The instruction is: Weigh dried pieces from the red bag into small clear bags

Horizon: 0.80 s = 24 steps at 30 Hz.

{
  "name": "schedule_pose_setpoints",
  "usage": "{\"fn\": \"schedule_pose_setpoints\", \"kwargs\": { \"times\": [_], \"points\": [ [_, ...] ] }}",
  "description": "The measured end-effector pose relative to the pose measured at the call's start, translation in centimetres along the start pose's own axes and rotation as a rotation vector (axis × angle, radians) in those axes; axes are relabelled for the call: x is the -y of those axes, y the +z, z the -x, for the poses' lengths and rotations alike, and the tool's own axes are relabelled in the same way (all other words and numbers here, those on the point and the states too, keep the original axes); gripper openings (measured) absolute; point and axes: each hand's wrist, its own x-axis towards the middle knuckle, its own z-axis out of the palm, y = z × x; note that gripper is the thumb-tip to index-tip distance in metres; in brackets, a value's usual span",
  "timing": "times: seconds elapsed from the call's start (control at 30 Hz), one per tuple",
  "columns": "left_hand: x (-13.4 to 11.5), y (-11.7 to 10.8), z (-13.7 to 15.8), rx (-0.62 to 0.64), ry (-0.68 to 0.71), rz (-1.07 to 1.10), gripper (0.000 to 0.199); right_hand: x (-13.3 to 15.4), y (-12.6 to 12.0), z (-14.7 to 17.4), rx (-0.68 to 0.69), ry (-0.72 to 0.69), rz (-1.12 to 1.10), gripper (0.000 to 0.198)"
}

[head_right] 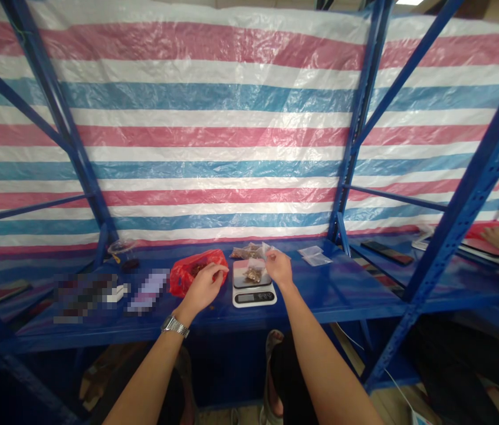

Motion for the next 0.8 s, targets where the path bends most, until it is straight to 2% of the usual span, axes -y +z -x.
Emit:
{"fn": "schedule_pose_setpoints", "kwargs": {
  "times": [0.17, 0.43, 0.8],
  "points": [
    [-0.2, 0.1, 0.1, 0.002, 0.014, 0.011, 0.029, 0.3, 0.1, 0.2, 0.073, 0.031, -0.022, 0.024],
    [-0.7, 0.8, 0.1, 0.029, 0.006, 0.011, 0.029, 0.1, 1.2, 0.0, 0.090, -0.090, 0.000, 0.030],
    [-0.2, 0.8, 0.4, 0.046, 0.012, 0.000, 0.029, 1.7, 1.5, 0.3, 0.129, -0.116, 0.307, 0.041]
  ]
}}
